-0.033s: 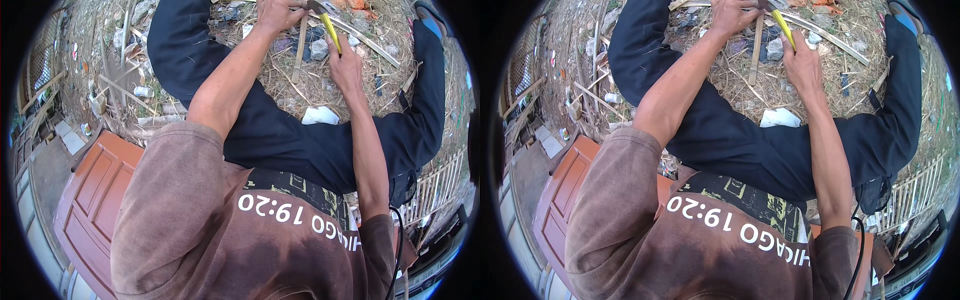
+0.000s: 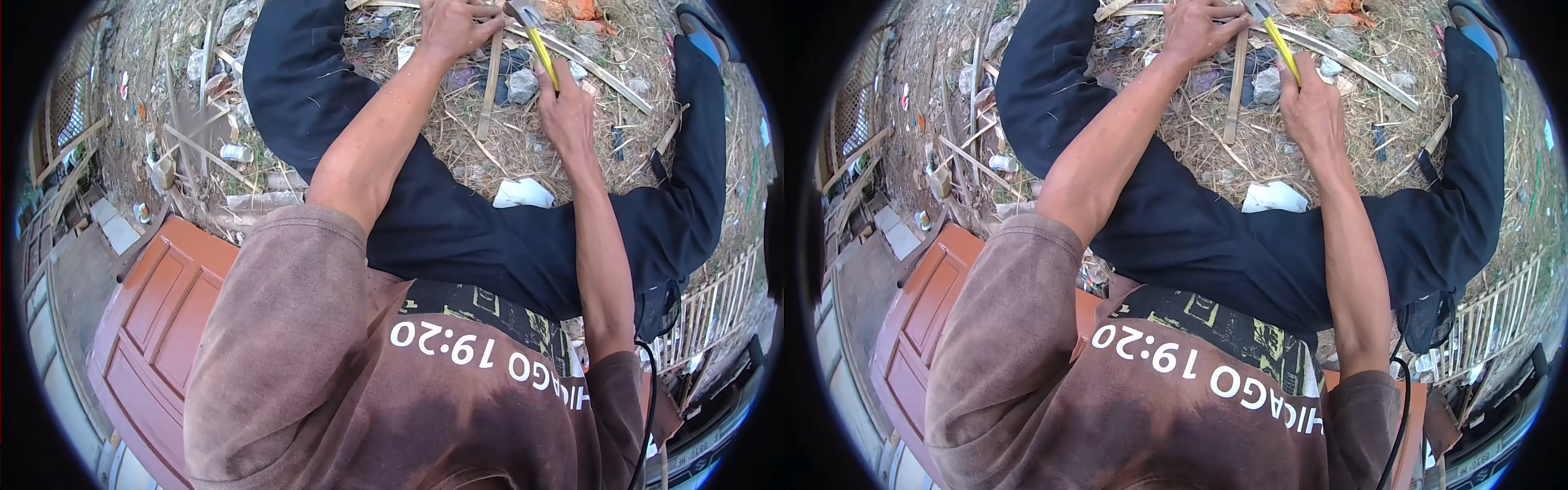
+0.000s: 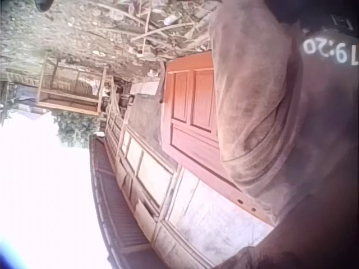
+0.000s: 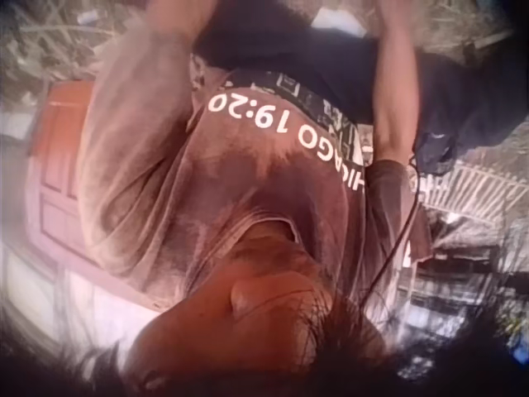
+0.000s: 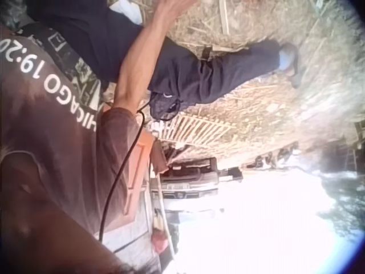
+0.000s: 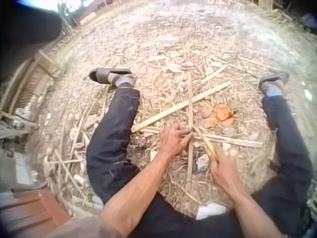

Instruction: The person assembles a frame from bamboo strips, hammering nails through the junctions by hand while sitting on the ground outdoors.

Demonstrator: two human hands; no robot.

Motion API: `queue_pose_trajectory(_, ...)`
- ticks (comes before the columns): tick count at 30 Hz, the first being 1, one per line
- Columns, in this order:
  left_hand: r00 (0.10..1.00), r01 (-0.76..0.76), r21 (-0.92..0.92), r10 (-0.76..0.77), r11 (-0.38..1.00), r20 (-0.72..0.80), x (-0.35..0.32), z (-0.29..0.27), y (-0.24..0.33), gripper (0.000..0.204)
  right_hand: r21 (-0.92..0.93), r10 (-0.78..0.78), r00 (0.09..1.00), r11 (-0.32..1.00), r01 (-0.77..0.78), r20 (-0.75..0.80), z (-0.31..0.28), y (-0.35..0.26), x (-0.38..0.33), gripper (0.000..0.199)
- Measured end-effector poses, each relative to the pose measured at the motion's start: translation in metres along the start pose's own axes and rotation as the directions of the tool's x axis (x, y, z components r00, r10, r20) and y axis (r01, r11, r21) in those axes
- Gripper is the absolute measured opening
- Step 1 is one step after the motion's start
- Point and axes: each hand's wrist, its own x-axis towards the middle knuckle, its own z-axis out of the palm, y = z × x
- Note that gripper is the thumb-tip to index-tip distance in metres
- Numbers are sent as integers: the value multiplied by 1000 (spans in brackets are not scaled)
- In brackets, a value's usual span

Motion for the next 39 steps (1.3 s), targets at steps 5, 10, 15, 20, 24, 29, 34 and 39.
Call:
queue_pose_trajectory(5, 995, -50, 66, 55, 997, -78, -3, 2, 6, 27, 2, 35, 998, 999, -35, 52, 2, 2, -5, 20)
queue_pose_trajectory(10, 995, -45, 29, 48, 999, -89, -2, 6, -2, 28, -36, 68, 995, 997, -66, 79, 5, 2, 1, 21)
queue_pose_trajectory(15, 998, -35, -60, 32, 998, -58, -2, 6, -6, 33, 32, -30, 999, 999, 31, -12, 5, -4, -4, 23)
queue_pose_trajectory(20, 995, -66, 126, 55, 990, 87, -3, -7, 1, 50, 38, 135, 990, 990, -136, 39, 0, 6, -10, 27)
queue_pose_trajectory(24, 983, -181, 243, 170, 953, 66, 3, -21, 5, 64, 101, 146, 988, 985, -142, -41, -10, 5, -9, 32)
queue_pose_trajectory(29, 978, -150, 43, 141, 988, 153, 25, -53, 19, 53, 334, 286, 950, 913, -232, -122, -38, 2, -5, 37)
queue_pose_trajectory(34, 919, -382, -198, 393, 903, 19, 71, -95, 40, 44, 568, 332, 908, 812, -137, -257, -87, -14, 6, 34)
queue_pose_trajectory(39, 905, -390, -276, 421, 879, 62, 124, -142, 60, 61, 771, 295, 895, 632, 81, -336, -127, -45, 8, 26)
